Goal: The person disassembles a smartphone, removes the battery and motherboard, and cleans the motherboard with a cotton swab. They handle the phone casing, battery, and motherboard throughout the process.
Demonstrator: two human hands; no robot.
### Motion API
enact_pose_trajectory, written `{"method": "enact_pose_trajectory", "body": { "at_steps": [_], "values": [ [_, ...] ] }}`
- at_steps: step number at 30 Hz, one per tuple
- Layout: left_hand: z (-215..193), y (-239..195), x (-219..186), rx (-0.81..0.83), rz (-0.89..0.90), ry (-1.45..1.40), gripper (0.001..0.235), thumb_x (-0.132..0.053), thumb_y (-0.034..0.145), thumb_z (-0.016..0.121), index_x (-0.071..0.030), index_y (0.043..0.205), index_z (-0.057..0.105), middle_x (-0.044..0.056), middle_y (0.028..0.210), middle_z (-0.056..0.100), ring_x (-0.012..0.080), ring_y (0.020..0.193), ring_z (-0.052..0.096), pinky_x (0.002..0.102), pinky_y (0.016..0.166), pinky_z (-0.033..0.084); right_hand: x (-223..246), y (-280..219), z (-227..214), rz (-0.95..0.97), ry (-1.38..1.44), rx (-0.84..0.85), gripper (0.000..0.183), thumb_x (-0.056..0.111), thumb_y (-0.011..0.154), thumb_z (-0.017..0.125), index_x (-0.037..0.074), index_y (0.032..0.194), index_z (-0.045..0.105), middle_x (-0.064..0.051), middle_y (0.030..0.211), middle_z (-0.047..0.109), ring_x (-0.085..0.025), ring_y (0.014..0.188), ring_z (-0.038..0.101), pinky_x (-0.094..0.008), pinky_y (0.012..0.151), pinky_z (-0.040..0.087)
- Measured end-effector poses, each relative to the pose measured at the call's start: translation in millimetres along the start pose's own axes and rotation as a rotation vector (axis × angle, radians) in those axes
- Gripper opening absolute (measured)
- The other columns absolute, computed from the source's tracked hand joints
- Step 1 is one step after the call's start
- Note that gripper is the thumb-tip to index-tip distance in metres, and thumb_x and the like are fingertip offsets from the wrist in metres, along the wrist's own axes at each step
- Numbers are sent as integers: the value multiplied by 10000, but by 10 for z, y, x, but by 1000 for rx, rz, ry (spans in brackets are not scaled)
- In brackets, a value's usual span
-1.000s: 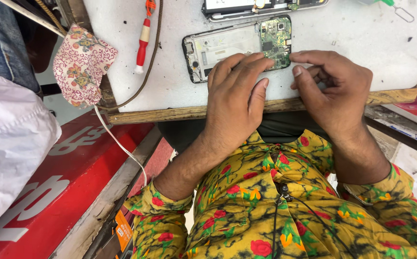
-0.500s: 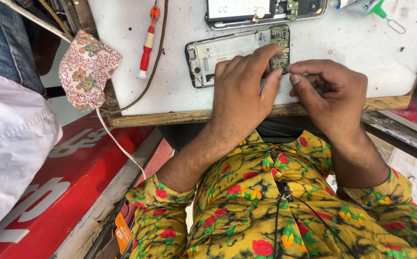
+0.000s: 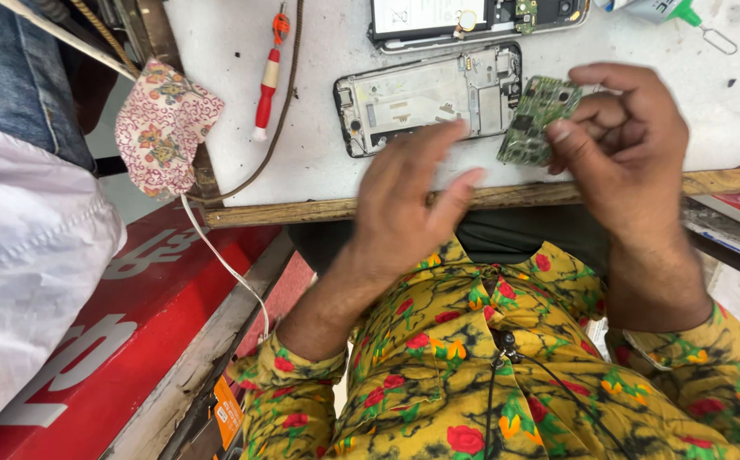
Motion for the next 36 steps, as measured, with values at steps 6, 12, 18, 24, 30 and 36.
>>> {"method": "enact_pose_trajectory", "body": {
  "at_steps": [6, 12, 18, 24, 30, 36],
  "values": [
    [-731, -50, 307, -165, -78, 265, 527, -54, 1025, 803, -98, 1460, 507, 66, 1297, 664, 151, 965, 683, 287, 802, 567, 232, 487, -205, -147, -186, 29, 174, -87, 1136, 577, -90, 1294, 504, -113, 999, 654, -161, 831, 683, -260, 782, 602],
    [-929, -75, 399, -91, -212, 308, 640, -90, 989, 815, -109, 1521, 459, 117, 1493, 580, 172, 977, 678, 295, 785, 570, 352, 832, -1, -274, -465, 121, 31, -108, 1281, 600, -121, 1254, 593, -189, 1054, 699, -243, 898, 741, -318, 784, 624],
    [-776, -30, 322, 164, -36, 453, 885, -216, 881, 872, -172, 1582, 333, 169, 1601, 424, 365, 1398, 582, 447, 1121, 562, 417, 618, 87, -219, -125, -16, 242, -89, 1168, 499, -84, 1407, 461, -193, 1399, 610, -187, 955, 748, -273, 830, 643],
    [-722, 128, 369, 246, -48, 407, 948, -225, 876, 883, -207, 1630, 308, 135, 1601, 446, 348, 1255, 648, 423, 1019, 572, 272, 266, 81, -196, -138, -81, 175, -95, 1197, 490, -81, 1364, 539, -218, 1367, 598, -218, 894, 725, -290, 744, 623],
    [-640, 104, 293, 140, 146, 148, 813, -172, 812, 943, -178, 1440, 427, 142, 1489, 511, 335, 1196, 673, 380, 970, 597, 212, 196, 62, -294, -262, -21, 204, -118, 1144, 463, -88, 1327, 548, -254, 1421, 596, -253, 951, 705, -314, 752, 599],
    [-440, -16, 213, -51, 162, -97, 756, -157, 803, 966, -111, 1318, 415, 204, 1445, 524, 277, 1232, 659, 313, 919, 621, 151, 226, -77, -254, 69, -43, 247, 78, 1148, 507, -12, 1378, 506, -208, 1446, 610, -205, 889, 711, -267, 688, 583]
  ]
}}
Point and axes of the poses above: each hand's wrist, its own y-axis towards the middle knuckle, its own z-axis out of the palm, x = y × z, the point moved 4 cm from there along y, towards the middle knuckle
